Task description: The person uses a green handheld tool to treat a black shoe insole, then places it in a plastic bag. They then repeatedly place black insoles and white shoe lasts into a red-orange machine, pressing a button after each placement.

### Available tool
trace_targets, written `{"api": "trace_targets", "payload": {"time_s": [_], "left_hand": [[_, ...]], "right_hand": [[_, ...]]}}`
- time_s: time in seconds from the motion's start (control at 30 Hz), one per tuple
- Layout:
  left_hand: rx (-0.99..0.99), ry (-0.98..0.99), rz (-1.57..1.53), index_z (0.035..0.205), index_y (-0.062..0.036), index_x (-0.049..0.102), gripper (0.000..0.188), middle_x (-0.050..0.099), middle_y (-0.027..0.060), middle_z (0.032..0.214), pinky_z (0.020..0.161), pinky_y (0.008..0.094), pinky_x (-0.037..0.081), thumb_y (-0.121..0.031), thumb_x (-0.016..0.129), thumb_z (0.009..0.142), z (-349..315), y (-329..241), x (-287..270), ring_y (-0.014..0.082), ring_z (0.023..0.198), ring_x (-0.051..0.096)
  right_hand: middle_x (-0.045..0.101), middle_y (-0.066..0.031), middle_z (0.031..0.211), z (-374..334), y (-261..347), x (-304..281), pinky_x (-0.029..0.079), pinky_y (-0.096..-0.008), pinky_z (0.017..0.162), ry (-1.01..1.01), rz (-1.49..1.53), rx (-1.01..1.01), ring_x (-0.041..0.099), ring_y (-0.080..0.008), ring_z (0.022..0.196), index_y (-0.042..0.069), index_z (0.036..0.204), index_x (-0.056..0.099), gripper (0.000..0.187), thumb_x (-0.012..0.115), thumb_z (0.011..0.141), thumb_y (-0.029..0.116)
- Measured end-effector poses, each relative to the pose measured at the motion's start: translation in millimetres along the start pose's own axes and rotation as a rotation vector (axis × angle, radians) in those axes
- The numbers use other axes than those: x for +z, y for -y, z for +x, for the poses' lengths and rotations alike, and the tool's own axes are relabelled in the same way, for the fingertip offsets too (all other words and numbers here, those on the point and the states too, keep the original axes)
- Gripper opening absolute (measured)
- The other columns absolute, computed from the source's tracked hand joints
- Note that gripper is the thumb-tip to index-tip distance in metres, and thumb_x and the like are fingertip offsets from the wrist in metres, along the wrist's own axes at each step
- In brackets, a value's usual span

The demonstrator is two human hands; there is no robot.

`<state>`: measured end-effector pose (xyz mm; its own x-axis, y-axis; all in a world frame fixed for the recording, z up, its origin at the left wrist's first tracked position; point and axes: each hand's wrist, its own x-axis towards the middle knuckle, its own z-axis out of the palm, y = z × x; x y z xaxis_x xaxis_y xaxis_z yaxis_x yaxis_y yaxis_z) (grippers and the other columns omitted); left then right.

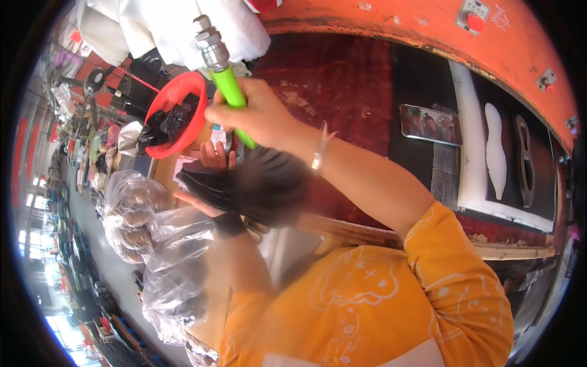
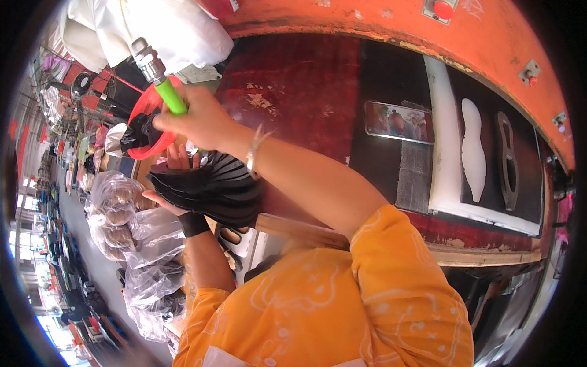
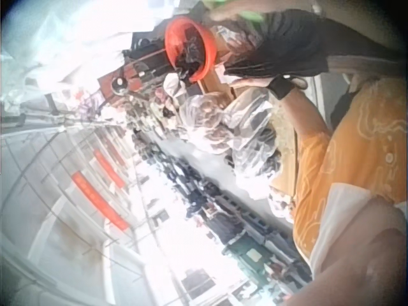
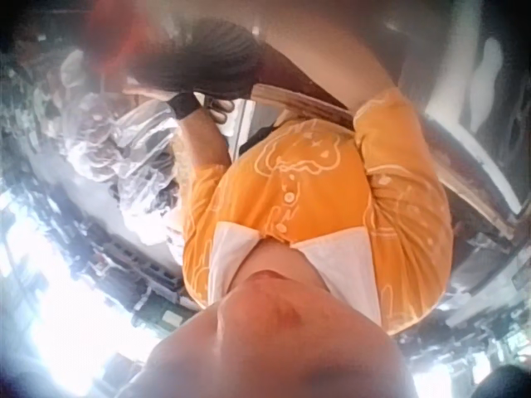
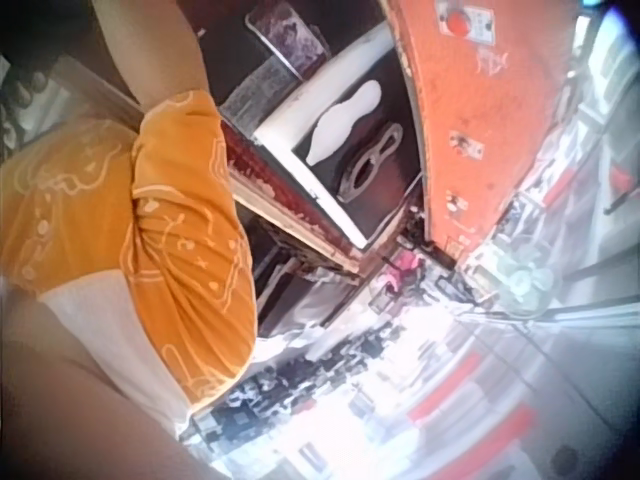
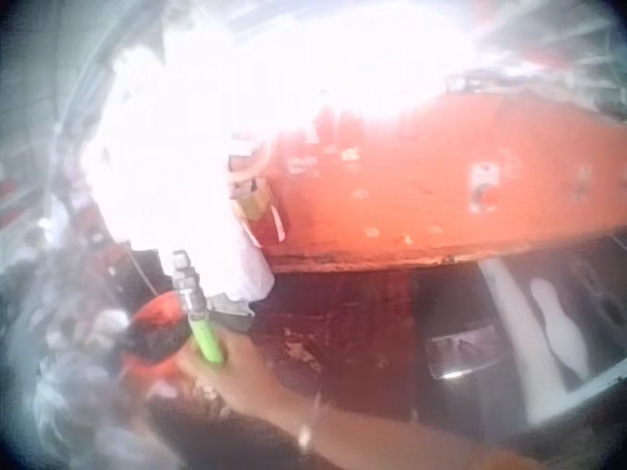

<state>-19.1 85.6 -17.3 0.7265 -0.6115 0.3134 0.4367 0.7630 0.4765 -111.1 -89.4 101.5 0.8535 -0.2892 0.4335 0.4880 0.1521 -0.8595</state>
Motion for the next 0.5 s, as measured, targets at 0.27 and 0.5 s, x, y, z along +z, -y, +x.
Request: {"api": "trace_targets", "payload": {"time_s": [0.27, 0.5], "left_hand": [[-0.041, 0.172, -0.217, 0.146, 0.0027, 0.021, 0.107, 0.027, 0.0162, 0.152, 0.114, 0.0489, 0.018, -0.081, 0.031, 0.080, -7.2, 0.7, -15.1, 0.0307, 0.140, 0.024], [0.132, -0.142, 0.151, 0.143, -0.0122, 0.034, 0.072, 0.036, 0.0125, 0.148, 0.112, 0.0480, 0.023, -0.060, 0.042, 0.091, -5.2, -0.4, 9.0, 0.0294, 0.136, 0.032]], "right_hand": [[0.062, -0.0052, 0.067, 1.1, -12.6, 16.8, 0.046, -0.0300, 0.055, -0.028, -0.147, 0.043, 0.061, -0.0143, 0.058, 0.002, 0.077, 0.058, 0.027, 0.073, 0.077, 0.024], [0.061, -0.0022, 0.065, 4.6, 45.6, 38.2, 0.045, -0.0271, 0.055, -0.072, 0.039, -0.217, 0.055, -0.0102, 0.057, 0.004, 0.075, 0.060, 0.021, 0.071, 0.080, 0.021]]}}
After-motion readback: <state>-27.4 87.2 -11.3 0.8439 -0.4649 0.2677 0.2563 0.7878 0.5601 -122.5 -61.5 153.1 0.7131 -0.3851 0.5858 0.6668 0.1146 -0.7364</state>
